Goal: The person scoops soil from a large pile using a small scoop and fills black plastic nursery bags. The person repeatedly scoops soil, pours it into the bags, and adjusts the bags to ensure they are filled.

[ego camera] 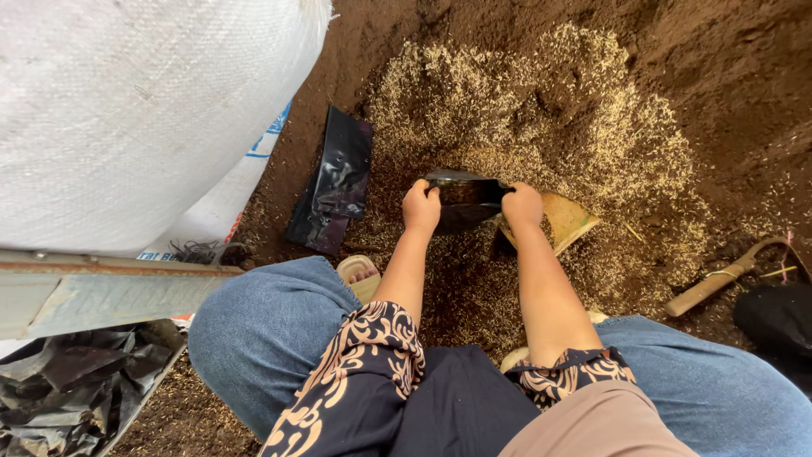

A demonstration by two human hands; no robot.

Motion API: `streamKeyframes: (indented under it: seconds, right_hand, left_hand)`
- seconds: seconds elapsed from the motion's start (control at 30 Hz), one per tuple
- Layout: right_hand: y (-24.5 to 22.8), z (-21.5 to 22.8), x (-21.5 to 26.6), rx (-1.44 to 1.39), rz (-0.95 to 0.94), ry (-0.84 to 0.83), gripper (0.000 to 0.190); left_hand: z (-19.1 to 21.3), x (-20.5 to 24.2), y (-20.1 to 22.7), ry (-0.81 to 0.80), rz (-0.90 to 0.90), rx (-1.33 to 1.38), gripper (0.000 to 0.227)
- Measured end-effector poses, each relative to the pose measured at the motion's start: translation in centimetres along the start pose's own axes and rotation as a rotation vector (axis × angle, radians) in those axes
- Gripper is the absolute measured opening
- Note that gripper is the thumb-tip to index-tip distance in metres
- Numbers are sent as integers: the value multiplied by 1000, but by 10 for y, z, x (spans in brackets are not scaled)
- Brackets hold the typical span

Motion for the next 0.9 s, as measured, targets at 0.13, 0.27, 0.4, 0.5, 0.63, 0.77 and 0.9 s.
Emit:
streamKeyframes:
  seconds: [0.13,0.27,0.4,0.5,0.63,0.77,0.9]
  right_hand:
    - [24,40,-5,-21,-223,-29,35]
    - [22,72,1,105,-190,34,43]
    - [9,79,7,53,-123,13,32]
    - [9,81,18,-40,-111,102,28]
    - [-5,79,36,-123,255,336,18]
    - [-24,43,34,-113,476,-35,20]
    - [-7,-18,14,437,590,-241,29]
  left_hand:
    - [-14,4,14,-39,-120,75,23]
    - [-18,10,30,-113,-131,69,18]
    - [-12,21,45,-79,-182,106,15]
    - [-8,30,57,3,-225,127,13]
    - [-5,27,64,-98,-73,-8,18]
    - [-10,20,66,-58,-169,-39,18]
    - [-35,38,67,43,-350,40,9]
Point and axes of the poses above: each hand's wrist, its own x-axis away from the middle knuckle, its own z-axis out of the back of the hand, y = z × x, the point moved 2 cm from there along -x, towards the middle knuckle, and after that the axes turned 11 degrees about -z, right-handed, at the moved point
